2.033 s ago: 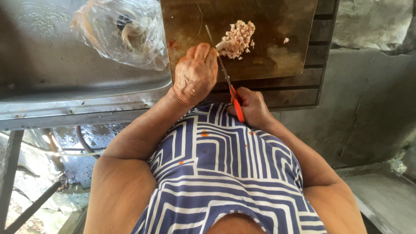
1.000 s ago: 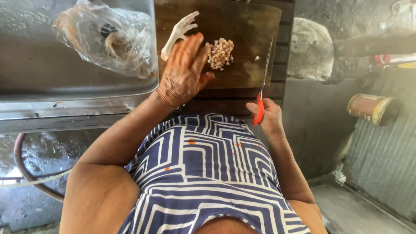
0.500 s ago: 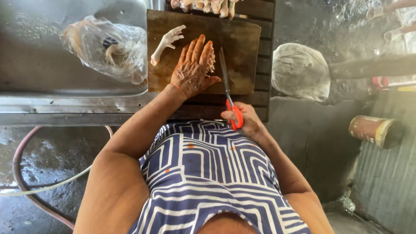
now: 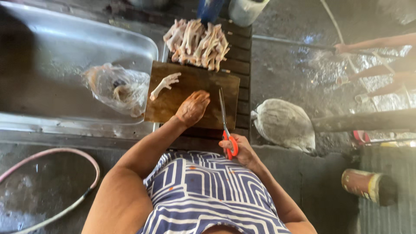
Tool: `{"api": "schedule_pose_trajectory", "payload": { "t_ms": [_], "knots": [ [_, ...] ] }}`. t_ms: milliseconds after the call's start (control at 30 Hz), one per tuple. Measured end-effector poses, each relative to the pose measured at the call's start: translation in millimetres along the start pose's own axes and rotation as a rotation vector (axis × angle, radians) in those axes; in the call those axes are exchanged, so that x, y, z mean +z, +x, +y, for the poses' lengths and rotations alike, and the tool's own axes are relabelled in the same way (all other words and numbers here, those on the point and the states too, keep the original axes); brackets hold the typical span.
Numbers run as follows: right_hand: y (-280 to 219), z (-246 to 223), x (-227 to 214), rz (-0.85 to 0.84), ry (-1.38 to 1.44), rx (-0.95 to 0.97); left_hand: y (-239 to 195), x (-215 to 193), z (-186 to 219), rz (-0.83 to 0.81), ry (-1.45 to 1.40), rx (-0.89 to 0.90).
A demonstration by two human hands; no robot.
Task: The person uses red-handled scissors to trim the tips of chicken feet on a wooden cutting board. They repeatedly pick up chicken feet, cut the nails, and place the trimmed parts into a plastic bag. The person also gathers the cut nails from the board and adds them to the bag.
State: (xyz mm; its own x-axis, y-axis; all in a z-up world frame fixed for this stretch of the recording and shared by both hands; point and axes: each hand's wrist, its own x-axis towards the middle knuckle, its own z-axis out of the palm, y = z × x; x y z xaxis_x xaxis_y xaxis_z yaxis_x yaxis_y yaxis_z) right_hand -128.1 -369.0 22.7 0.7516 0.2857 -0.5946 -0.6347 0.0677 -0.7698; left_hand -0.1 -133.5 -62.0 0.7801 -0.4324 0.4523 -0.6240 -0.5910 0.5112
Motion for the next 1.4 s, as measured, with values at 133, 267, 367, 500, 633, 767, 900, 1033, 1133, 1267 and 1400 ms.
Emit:
{"api": "schedule_pose_trajectory", "payload": {
  "t_ms": [133,267,367,500,633,767,900,1033,1133,1267,1400],
  "knots": [
    [7.8,0.9,-14.5,0.015,0.043,0.047,4.1,-10.6,-0.3,0.049,0.003,0.036],
    [8.2,6.8,-23.1,0.034,0.004,0.043,6.5,-36.1,15.2,0.012,0.158,-0.023],
    [9.2,8.8,-29.7,0.093,-0.083,0.037,0.7,-55.9,23.0,-0.053,0.377,-0.033],
    [11.7,15.6,-40.0,0.097,-0.104,0.038,-11.7,-57.3,22.2,-0.067,0.305,-0.214],
    [6.7,9.6,-43.6,0.052,-0.163,0.065,-1.6,-37.9,23.3,-0.157,0.312,-0.307],
    [5.7,-7.2,-40.0,-0.008,-0.399,0.063,24.6,-26.0,26.8,-0.186,0.262,-0.345],
    [8.8,-11.9,-42.6,-0.070,-0.524,0.022,35.2,-30.6,24.1,-0.133,0.126,-0.350],
    [18.1,-0.8,-48.2,-0.143,-0.332,0.010,29.9,-56.0,-3.5,0.061,0.283,-0.367],
    [40.3,0.8,-48.9,-0.259,-0.272,-0.044,26.7,-78.2,-30.6,0.171,0.491,-0.369],
    [51.5,16.5,-57.3,-0.322,-0.230,-0.045,1.3,-72.3,-42.7,0.085,0.525,-0.433],
    [67.3,21.9,-60.3,-0.381,-0.169,-0.042,-10.5,-62.8,-39.6,0.173,0.600,-0.306]
  ]
}}
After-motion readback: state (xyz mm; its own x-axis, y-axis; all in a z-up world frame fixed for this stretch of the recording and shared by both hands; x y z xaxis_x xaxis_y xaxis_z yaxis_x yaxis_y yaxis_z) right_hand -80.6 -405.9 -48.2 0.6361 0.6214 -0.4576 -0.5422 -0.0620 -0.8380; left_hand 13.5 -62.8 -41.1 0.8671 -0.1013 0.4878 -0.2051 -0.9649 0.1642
